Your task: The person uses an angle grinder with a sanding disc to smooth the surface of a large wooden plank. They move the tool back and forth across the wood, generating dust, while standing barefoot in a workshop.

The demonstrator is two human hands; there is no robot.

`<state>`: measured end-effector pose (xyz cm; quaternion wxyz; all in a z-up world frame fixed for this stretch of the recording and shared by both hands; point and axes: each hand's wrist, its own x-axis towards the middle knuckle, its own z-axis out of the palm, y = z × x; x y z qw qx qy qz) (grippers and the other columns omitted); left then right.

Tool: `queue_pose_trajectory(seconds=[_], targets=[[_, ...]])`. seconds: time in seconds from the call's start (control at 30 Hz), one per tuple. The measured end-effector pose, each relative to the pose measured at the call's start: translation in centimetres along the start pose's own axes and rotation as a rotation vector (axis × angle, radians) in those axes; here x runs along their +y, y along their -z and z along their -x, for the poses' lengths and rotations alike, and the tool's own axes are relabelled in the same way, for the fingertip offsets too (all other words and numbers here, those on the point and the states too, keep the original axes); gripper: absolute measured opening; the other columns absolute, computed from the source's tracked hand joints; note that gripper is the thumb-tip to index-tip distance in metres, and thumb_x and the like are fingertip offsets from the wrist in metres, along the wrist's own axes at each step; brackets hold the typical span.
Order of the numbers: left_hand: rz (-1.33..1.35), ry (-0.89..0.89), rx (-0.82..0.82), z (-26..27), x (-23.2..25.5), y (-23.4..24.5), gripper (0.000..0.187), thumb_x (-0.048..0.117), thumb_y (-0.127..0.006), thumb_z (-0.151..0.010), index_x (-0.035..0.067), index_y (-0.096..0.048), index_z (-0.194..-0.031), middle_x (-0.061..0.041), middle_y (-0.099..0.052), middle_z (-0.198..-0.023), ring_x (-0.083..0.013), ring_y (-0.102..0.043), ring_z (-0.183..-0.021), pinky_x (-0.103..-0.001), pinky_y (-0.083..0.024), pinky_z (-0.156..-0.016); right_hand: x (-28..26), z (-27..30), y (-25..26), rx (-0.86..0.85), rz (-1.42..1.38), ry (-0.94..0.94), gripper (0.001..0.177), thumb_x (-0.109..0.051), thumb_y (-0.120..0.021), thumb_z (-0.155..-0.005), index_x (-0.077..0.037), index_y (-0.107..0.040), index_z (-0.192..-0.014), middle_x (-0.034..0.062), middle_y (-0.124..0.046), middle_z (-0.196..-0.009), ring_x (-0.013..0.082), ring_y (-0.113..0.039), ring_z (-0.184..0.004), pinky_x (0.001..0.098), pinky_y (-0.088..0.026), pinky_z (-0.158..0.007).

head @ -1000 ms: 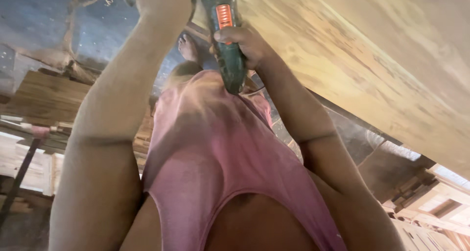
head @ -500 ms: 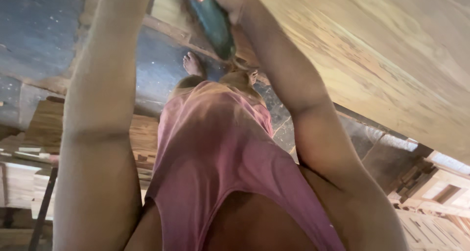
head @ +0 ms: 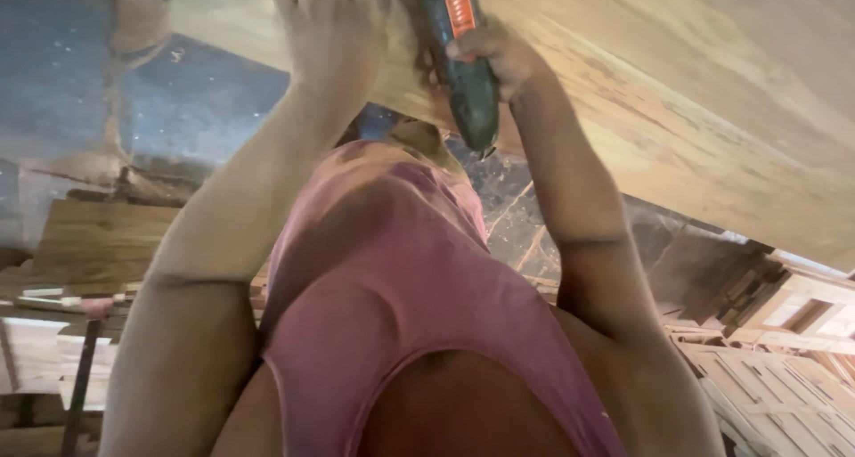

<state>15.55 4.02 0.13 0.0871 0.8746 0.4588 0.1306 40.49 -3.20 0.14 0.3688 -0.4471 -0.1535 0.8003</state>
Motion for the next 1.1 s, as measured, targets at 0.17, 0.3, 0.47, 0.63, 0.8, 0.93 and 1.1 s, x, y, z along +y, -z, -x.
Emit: queue_pose_trajectory(seconds=[0.17, 0.3, 0.47, 0.63, 0.8, 0.93, 1.1], targets=[[-0.101, -0.014, 0.013, 2.1, 3.5, 1.8, 0.061, 0.038, -0.067, -0.099, 0.011, -0.051, -0.150, -0.020, -0.052, -0.143, -0.0407, -0.049, -0.131, -0.064, -0.033, -0.108, 1.5, 5.1, 4.6, 0.044, -0.095, 0.029, 0.049, -0.010, -0.072, -0.083, 0.007, -0.059, -0.127, 0.0206, -0.073, -0.108, 0.0303, -0.074, -0.092, 0.0440, -0.064, -0.085], [0.183, 0.098, -0.131, 2.1, 6.4, 1.9, 0.058, 0.044, -0.063, -0.112, 0.012, -0.046, -0.157, -0.020, -0.050, -0.148, -0.0414, -0.047, -0.134, -0.058, -0.035, -0.113, 2.2, 8.9, 8.6, 0.077, -0.191, -0.004, 0.052, -0.012, -0.072, -0.083, 0.006, -0.058, -0.130, 0.0198, -0.073, -0.110, 0.0291, -0.073, -0.095, 0.0417, -0.063, -0.085], [0.298, 0.088, -0.236, 1.3, 12.6, -0.8, 0.061, 0.046, -0.060, -0.114, 0.008, -0.042, -0.158, -0.023, -0.049, -0.148, -0.0433, -0.047, -0.132, -0.054, -0.036, -0.113, 3.9, 14.2, 12.0, 0.097, -0.224, 0.090, 0.055, -0.013, -0.072, -0.081, 0.004, -0.057, -0.131, 0.0176, -0.071, -0.107, 0.0302, -0.073, -0.092, 0.0425, -0.063, -0.082], [0.342, 0.023, -0.200, 0.1, 17.2, -3.6, 0.068, 0.043, -0.064, -0.108, 0.006, -0.038, -0.159, -0.025, -0.047, -0.148, -0.0440, -0.047, -0.128, -0.055, -0.038, -0.108, 4.5, 17.9, 12.6, 0.020, -0.402, 0.171, 0.051, -0.012, -0.072, -0.085, 0.004, -0.056, -0.130, 0.0180, -0.069, -0.110, 0.0300, -0.071, -0.099, 0.0439, -0.061, -0.092], [0.427, 0.115, -0.078, 0.5, 14.0, -3.9, 0.069, 0.039, -0.073, -0.110, 0.007, -0.037, -0.160, -0.022, -0.044, -0.153, -0.0488, -0.042, -0.139, -0.056, -0.038, -0.117, 2.9, 13.5, 10.2, -0.066, -0.370, 0.178, 0.051, -0.009, -0.070, -0.089, 0.002, -0.056, -0.136, 0.0164, -0.068, -0.109, 0.0290, -0.070, -0.096, 0.0435, -0.059, -0.088], [0.019, -0.040, 0.009, 2.4, 5.3, -1.5, 0.049, 0.028, -0.070, -0.115, 0.014, -0.040, -0.151, -0.025, -0.039, -0.157, -0.0503, -0.040, -0.140, -0.056, -0.037, -0.118, 1.1, 5.7, 5.6, 0.063, -0.170, 0.001, 0.052, -0.011, -0.072, -0.081, 0.002, -0.057, -0.129, 0.0152, -0.072, -0.108, 0.0273, -0.073, -0.097, 0.0415, -0.061, -0.093], [0.246, 0.382, 0.051, 3.4, -5.2, 1.4, 0.057, 0.019, -0.061, -0.114, -0.003, -0.032, -0.158, -0.033, -0.036, -0.157, -0.0525, -0.040, -0.145, -0.057, -0.038, -0.123, -1.5, -5.0, -2.0, 0.056, 0.088, -0.064, 0.044, -0.020, -0.083, -0.083, 0.006, -0.070, -0.116, 0.0105, -0.071, -0.098, 0.0210, -0.068, -0.088, 0.0345, -0.057, -0.079]])
